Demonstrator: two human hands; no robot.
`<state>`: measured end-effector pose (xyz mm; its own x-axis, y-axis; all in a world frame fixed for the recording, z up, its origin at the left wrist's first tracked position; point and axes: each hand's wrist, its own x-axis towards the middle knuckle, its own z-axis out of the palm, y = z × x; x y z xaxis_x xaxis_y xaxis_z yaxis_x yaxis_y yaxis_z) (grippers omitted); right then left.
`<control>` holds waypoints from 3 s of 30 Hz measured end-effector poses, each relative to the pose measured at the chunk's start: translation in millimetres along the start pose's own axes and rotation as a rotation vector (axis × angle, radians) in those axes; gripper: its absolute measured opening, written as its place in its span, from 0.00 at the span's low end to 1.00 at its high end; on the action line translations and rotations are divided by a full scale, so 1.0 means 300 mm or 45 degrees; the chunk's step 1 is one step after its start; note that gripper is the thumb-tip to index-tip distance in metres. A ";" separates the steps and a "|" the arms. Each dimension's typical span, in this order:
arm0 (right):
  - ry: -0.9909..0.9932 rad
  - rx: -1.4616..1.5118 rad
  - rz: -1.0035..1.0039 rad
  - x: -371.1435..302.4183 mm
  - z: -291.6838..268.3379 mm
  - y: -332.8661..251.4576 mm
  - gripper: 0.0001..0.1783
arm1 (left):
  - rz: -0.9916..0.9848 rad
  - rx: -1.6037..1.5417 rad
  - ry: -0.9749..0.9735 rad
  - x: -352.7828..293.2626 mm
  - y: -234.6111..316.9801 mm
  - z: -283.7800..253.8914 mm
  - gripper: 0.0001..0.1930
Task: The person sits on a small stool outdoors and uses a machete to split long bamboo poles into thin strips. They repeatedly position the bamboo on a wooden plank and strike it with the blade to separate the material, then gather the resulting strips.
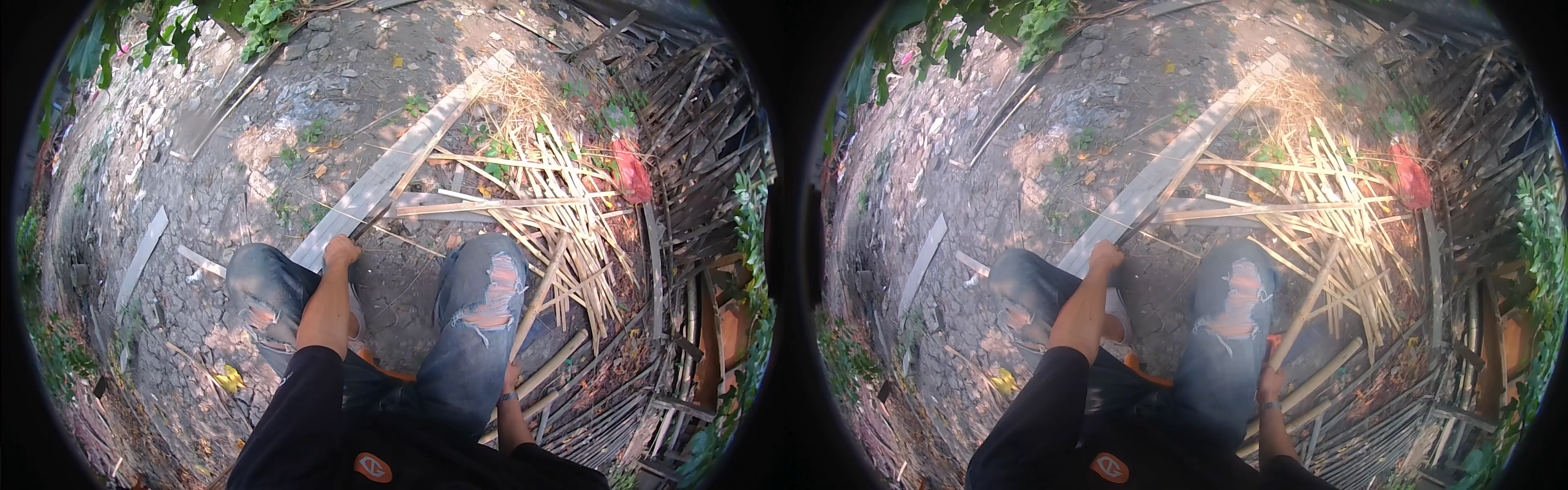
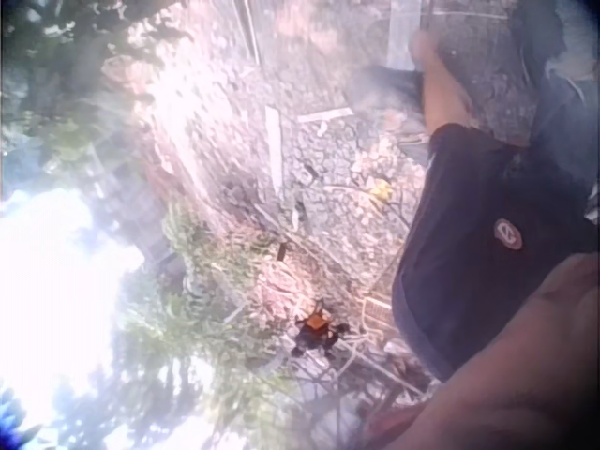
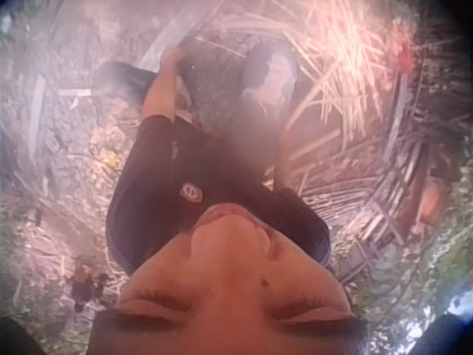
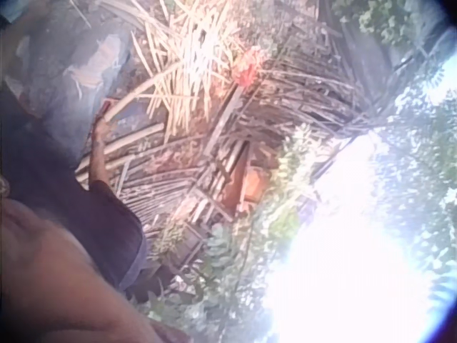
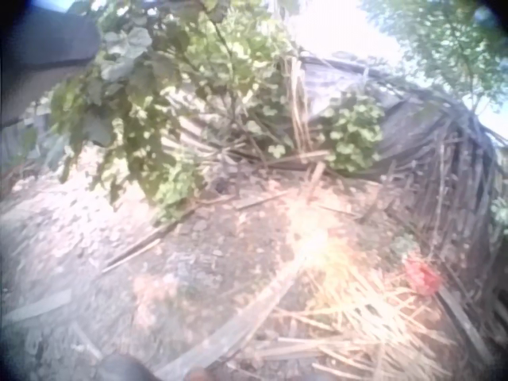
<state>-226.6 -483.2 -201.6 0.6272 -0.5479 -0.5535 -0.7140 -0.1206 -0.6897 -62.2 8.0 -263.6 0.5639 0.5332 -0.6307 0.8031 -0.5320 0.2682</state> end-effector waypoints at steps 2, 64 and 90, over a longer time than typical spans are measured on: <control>0.045 -0.013 0.020 -0.033 0.004 0.002 0.07 | 0.011 0.005 0.015 -0.015 -0.011 -0.016 0.20; -0.531 -0.248 -1.420 0.486 1.117 -0.907 0.12 | 1.051 -1.138 0.361 -0.931 0.495 -0.679 0.17; -0.643 -0.196 -1.479 0.366 1.057 -0.887 0.14 | 1.183 -0.784 0.637 -1.055 0.643 -0.777 0.22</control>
<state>131.0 -248.9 -226.8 0.9286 0.3139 0.1981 0.3247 -0.4283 -0.8433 -40.9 -110.1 157.4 0.8745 0.3824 0.2983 -0.0649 -0.5172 0.8534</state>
